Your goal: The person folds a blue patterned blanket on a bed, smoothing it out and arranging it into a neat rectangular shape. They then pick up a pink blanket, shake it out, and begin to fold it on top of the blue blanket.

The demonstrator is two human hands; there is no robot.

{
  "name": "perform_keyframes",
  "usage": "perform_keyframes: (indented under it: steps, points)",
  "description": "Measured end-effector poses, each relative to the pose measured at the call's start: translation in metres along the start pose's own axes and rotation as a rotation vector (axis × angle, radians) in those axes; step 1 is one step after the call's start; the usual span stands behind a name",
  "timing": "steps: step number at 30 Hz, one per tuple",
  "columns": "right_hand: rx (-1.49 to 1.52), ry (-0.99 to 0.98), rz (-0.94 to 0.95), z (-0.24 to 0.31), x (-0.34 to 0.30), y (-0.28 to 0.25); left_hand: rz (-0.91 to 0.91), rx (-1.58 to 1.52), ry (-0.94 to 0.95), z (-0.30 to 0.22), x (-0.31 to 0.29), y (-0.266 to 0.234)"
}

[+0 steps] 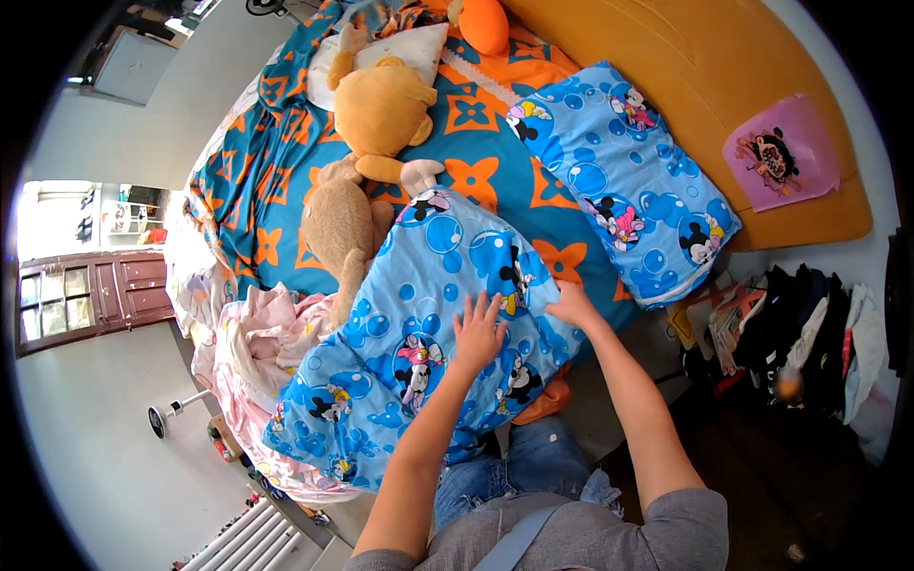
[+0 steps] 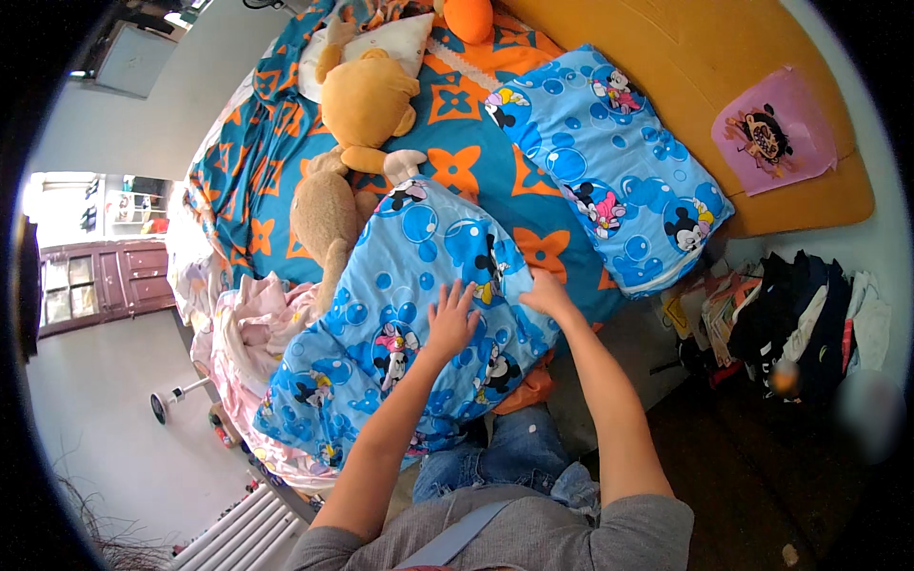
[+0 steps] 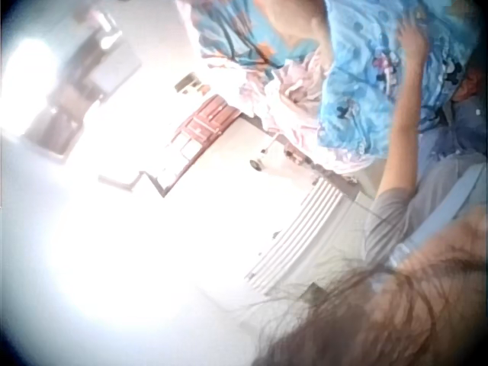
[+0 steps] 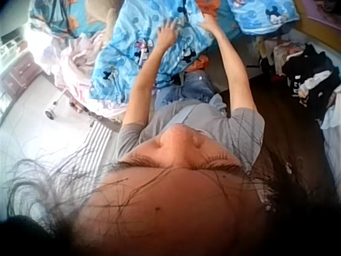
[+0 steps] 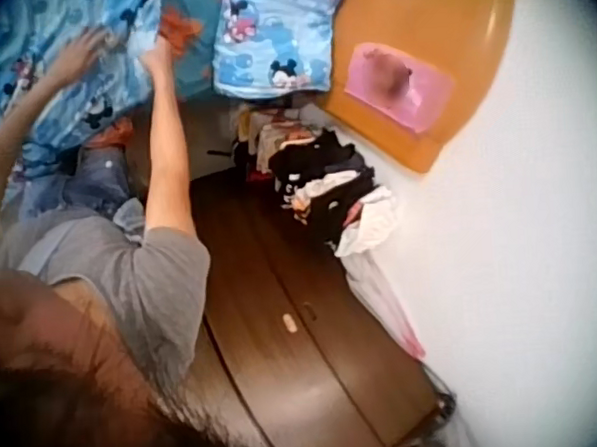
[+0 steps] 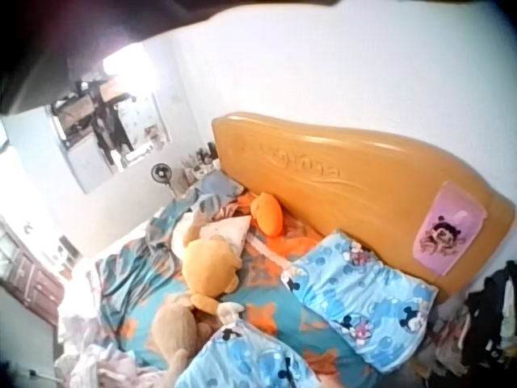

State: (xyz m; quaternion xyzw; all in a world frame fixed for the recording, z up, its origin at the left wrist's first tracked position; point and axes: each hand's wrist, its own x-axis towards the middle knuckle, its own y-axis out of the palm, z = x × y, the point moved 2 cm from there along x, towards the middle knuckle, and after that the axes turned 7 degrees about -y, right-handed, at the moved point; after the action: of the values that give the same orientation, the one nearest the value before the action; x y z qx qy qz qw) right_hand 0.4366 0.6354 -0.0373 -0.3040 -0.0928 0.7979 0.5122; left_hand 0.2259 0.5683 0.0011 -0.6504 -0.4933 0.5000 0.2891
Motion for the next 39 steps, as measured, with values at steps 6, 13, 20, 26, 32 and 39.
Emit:
perform_keyframes:
  steps: [6, 13, 20, 26, 32, 39]
  points:
    - [-0.039, -0.199, -0.001, 0.083, -0.052, 0.026, 0.033, -0.773, -0.011, -0.005, -0.018, -0.026]
    - [-0.126, -0.297, 0.162, 0.155, -0.119, 0.081, 0.103, -0.935, -0.231, 0.016, -0.058, -0.067]
    - [-0.145, -0.528, 0.302, 0.177, -0.163, 0.143, -0.129, -0.785, -0.281, 0.085, -0.1, -0.042]
    - [-0.116, -0.585, 0.304, 0.215, -0.181, 0.141, -0.258, -1.0, -0.362, 0.111, -0.15, -0.05]
    - [-0.226, -0.695, -0.214, 0.236, -0.149, 0.149, -0.376, -1.1, -0.31, 0.122, -0.214, -0.075]
    - [-0.207, -0.522, -0.089, 0.273, -0.139, 0.212, -0.456, -0.997, -0.289, 0.131, -0.28, -0.095]
